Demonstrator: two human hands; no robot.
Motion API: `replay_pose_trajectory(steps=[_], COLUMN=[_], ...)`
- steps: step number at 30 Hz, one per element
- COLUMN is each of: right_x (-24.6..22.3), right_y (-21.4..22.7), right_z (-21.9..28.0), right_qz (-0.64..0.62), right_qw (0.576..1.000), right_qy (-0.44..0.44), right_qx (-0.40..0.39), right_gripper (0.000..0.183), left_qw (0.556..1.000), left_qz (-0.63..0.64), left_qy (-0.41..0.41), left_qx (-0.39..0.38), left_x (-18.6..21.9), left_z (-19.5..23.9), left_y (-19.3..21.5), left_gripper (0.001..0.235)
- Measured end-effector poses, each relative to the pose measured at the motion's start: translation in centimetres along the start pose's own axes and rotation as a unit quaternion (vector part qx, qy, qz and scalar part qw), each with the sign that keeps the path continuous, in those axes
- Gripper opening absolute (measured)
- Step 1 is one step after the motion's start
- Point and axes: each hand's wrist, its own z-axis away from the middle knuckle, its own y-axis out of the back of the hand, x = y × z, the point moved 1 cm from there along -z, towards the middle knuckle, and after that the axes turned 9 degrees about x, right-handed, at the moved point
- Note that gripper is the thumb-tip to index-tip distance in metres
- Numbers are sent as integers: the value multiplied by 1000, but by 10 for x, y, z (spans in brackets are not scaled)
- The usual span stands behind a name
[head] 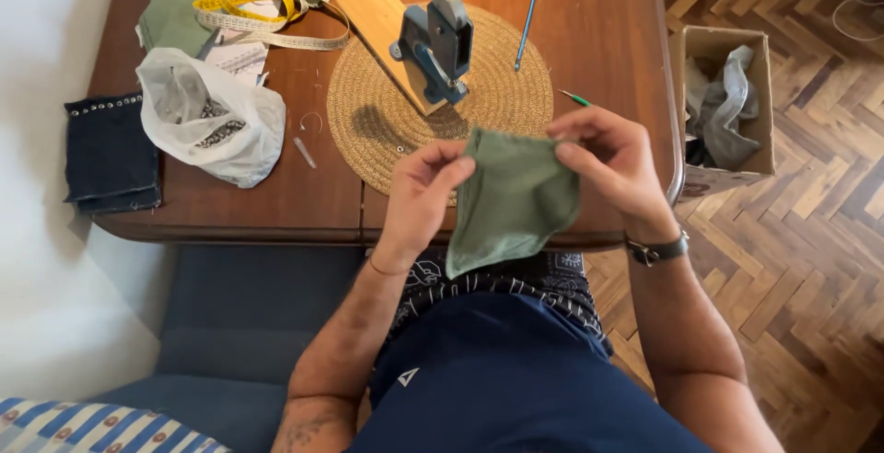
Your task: Installing metal eyelets onto a green fabric strip using a manual hand press tool
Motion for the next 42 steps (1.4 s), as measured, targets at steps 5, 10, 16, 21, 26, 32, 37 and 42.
replay_pose_trajectory(steps=[5, 10, 16, 21, 26, 32, 37, 42], right_x=[-46, -58, -8, 35, 29, -4, 37, 45], right_y=[-19, -51, -44, -10, -17, -19, -21, -20], right_z=[8, 38, 46, 56, 55, 49, 56, 48], right_qz=[341, 102, -272, -374, -335, -23, -141, -166], right_qw=[893, 989, 928, 891, 915, 983, 958, 951], right_qy=[286, 70, -119, -182, -196, -54, -100, -103], right_qx=[64, 86, 225, 184, 114, 174, 227, 238], right_gripper=[33, 37, 22, 22, 35, 34, 36, 34], left_qw=[977, 774, 796, 923, 991, 994, 984, 980], left_qz=[-118, -416, -366, -238, 56, -71, -71, -53], left_qy=[-170, -475, -482, -301, 93, -51, -104, -124], left_qx=[44, 59, 3, -19, -72, 68, 127, 146], left_x=[1, 51, 64, 37, -25, -7, -15, -22], left_z=[11, 41, 49, 8, 3, 6, 17, 20], left_y=[-7, -54, -57, -16, -17, -9, -5, -10], left_gripper=[18, 20, 12, 45, 29, 19, 22, 27])
